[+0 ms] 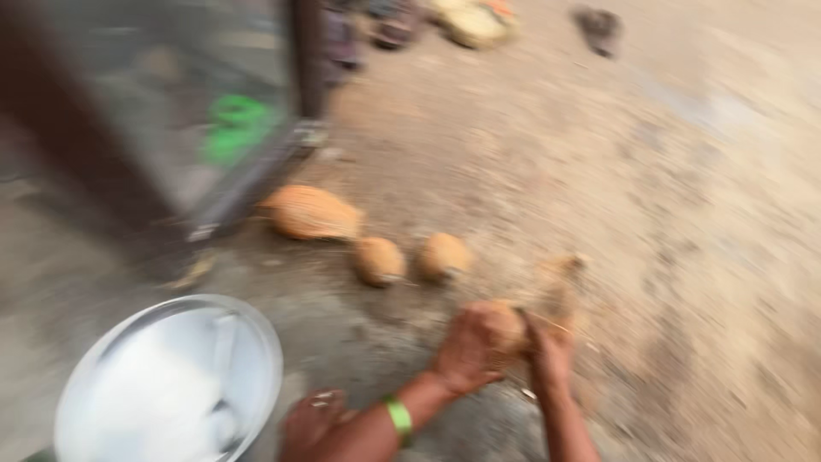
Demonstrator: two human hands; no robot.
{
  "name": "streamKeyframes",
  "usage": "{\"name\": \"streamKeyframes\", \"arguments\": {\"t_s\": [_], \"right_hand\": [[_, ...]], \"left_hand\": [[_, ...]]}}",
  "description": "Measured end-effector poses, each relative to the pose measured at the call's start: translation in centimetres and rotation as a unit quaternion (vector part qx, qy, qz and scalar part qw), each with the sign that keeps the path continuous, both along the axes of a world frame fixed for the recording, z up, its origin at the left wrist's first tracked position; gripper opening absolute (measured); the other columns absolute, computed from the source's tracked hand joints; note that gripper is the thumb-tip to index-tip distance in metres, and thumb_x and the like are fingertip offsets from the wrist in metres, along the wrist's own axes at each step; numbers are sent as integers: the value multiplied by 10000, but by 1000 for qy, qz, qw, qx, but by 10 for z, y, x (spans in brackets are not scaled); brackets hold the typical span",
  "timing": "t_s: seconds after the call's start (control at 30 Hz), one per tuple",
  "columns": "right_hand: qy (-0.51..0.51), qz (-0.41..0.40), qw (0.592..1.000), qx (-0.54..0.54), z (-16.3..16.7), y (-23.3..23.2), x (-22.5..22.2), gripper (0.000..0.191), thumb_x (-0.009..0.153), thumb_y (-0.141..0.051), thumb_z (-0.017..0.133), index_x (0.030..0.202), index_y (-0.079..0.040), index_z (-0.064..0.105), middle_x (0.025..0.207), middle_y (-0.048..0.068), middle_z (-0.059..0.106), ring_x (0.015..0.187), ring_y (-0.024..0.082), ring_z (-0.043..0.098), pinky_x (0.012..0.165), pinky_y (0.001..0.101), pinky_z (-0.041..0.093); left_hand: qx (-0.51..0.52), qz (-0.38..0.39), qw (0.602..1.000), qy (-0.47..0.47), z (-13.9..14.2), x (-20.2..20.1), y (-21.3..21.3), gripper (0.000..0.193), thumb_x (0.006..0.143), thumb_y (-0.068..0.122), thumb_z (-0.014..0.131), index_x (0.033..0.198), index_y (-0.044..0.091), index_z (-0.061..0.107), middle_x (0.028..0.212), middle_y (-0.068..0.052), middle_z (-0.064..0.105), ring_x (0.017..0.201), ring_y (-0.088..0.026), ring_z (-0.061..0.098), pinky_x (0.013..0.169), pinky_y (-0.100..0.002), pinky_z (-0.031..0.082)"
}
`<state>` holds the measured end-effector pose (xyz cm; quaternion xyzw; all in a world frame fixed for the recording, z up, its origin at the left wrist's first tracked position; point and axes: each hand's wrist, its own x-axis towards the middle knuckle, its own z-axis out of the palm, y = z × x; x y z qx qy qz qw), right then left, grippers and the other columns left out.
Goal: The person sits on the ground and peels the fibrous husks off several coconuts by hand. They use a hammer to strike the coconuts to loosen the husks and then pull the fibers away, leaving the cleaned coconuts on the floor.
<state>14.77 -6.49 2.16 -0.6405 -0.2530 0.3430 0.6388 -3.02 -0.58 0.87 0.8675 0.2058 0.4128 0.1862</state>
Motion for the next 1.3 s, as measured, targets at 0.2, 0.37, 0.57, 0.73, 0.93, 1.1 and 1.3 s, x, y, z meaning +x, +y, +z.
{"name": "streamKeyframes", "arguments": {"t_s": [0.2,0.37,0.57,0.73,0.93,1.1,1.3], "right_hand": [[-5,52,999,-5,21,13,-8,693,851,-138,769,1429,-124,387,1248,52,577,1066,200,655,858,403,609],[-33,127,988,-79,2,25,-21,405,952,-133,678,1322,18,616,1196,232,704,971,321,693,779,446,660],[-207,153,962,94,-30,23,-29,312,1040,-176,574,1326,-55,599,1211,110,633,1061,198,642,842,344,593],[-73,73,990,94,-52,32,-23,257,1073,-230,514,988,-51,679,824,72,696,669,138,651,525,278,593],[143,-90,978,-124,-62,41,7,250,1077,-225,526,864,-94,512,631,18,457,457,134,342,325,299,307],[234,-137,945,-184,-55,47,19,221,1034,-152,432,942,-85,621,633,-5,449,494,97,348,385,266,301],[357,-120,915,-143,-25,33,22,246,1019,-183,378,1005,-47,582,865,87,605,716,186,588,603,406,511]], "left_hand": [[-508,33,861,-7,-1,-3,27,1279,414,564,927,1467,133,342,1385,-127,518,1307,-289,521,1113,-475,472],[-533,2,844,65,-5,-5,48,1215,436,515,955,1468,162,421,1417,-110,571,1327,-290,572,1136,-463,491],[-507,37,859,61,-30,5,31,1202,456,448,971,1501,213,425,1528,-105,489,1415,-285,471,1173,-462,419],[-580,105,801,101,-32,26,23,1322,465,410,986,1535,111,269,1580,-130,351,1457,-304,365,1191,-445,406],[-444,103,889,47,-33,35,-13,1002,483,370,928,1336,71,496,1266,-91,565,1253,-261,537,1142,-416,448],[-415,115,901,44,-27,26,-24,881,526,280,881,1288,47,505,1214,-108,525,1190,-280,508,1059,-442,478],[-357,130,925,11,-11,23,-38,750,549,278,870,1197,76,552,1142,-107,550,1115,-315,527,992,-481,479]]}}
